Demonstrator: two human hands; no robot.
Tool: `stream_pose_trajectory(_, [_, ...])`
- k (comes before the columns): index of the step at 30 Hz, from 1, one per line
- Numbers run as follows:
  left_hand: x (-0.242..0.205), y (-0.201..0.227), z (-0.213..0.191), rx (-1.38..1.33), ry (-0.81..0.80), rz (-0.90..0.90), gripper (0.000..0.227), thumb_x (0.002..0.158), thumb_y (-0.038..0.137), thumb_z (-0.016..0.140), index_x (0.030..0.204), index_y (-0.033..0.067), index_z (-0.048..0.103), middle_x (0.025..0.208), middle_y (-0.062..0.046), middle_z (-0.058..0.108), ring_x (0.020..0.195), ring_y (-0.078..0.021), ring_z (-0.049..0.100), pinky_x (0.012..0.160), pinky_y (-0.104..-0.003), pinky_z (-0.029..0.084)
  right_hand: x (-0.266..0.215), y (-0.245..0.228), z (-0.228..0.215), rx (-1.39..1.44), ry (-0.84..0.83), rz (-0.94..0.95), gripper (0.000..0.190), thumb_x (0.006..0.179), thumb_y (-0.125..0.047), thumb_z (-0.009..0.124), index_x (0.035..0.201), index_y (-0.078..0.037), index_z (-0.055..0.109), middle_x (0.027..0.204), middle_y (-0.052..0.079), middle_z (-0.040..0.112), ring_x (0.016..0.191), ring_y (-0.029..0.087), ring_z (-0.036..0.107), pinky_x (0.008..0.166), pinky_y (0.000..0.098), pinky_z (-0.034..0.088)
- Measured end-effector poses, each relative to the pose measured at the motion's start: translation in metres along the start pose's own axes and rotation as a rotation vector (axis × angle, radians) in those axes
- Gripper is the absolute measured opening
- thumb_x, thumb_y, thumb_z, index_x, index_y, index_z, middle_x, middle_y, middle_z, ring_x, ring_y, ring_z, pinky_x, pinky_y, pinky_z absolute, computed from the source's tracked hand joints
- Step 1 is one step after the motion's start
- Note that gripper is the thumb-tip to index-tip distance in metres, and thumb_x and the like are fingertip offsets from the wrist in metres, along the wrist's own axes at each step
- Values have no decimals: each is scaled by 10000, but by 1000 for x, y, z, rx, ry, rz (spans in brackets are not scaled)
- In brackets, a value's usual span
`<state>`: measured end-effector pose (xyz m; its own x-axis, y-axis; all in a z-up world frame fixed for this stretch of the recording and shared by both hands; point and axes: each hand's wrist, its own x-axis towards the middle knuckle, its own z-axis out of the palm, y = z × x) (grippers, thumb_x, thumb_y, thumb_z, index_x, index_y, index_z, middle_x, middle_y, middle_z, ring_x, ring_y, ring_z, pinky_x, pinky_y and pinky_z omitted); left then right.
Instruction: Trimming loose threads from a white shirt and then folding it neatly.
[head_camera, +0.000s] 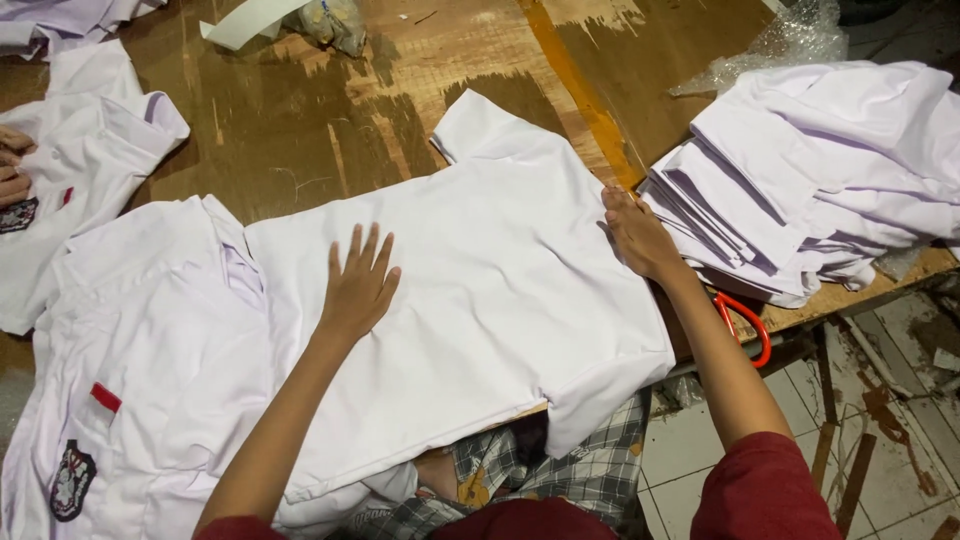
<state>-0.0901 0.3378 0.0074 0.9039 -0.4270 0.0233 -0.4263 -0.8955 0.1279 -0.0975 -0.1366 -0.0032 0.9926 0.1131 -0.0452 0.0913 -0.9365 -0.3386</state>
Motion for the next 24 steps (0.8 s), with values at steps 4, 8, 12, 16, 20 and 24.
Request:
stream_pose_trajectory(4, [-64, 17, -28, -36, -97, -51, 611, 1092, 478, 197, 1621, 178, 248, 1699, -122, 186, 1572, -303, 125, 1228, -617, 31, 4, 7, 7, -142, 3, -18, 675, 1121, -511, 107, 1636, -96, 244, 1693, 138, 245, 1566, 275, 213, 1282, 453, 114])
stream_pose_trajectory(8, [-139, 18, -31, -124, -41, -100, 488, 1027, 376, 428, 1491, 227, 440, 1574, -59, 387, 1483, -265, 321, 1192, -540, 244, 6, 13, 13, -270, -8, -23, 689, 1121, -548, 111, 1641, -113, 238, 1698, 122, 244, 1571, 265, 204, 1284, 433, 134])
stream_pose_trajectory(12, [-185, -13, -11, -208, 302, -318, 264, 957, 163, 624, 1219, 137, 638, 1203, -33, 515, 1137, -239, 594, 985, -378, 544, 8, 21, 17, -344, 15, -36, 686, 1132, -551, 101, 1641, -116, 254, 1692, 123, 278, 1573, 257, 218, 1281, 423, 162])
stream_pose_trajectory(16, [-167, -11, -17, -233, 459, -411, 248, 999, 141, 610, 1238, 79, 626, 1149, -57, 486, 1038, -235, 618, 899, -359, 571, 8, 27, 18, -378, 21, -73, 683, 1140, -548, 104, 1645, -114, 257, 1689, 128, 290, 1569, 265, 230, 1279, 427, 160])
stream_pose_trajectory(20, [-169, -10, -35, -196, 515, -417, 315, 940, -15, 621, 1253, 11, 603, 1121, -112, 484, 1023, -267, 609, 921, -378, 533, 7, 25, 21, -339, 127, -189, 619, 1131, -417, 252, 1578, -1, 357, 1641, 206, 372, 1525, 335, 314, 1210, 493, 240])
stream_pose_trajectory(24, [-186, -1, -47, -232, 408, -518, 419, 880, 17, 693, 1275, 38, 553, 1133, -128, 516, 1007, -347, 631, 800, -475, 533, 10, 3, 19, -437, 297, -119, 586, 1010, -191, 546, 1516, 81, 429, 1378, 271, 618, 1188, 468, 613, 913, 742, 417])
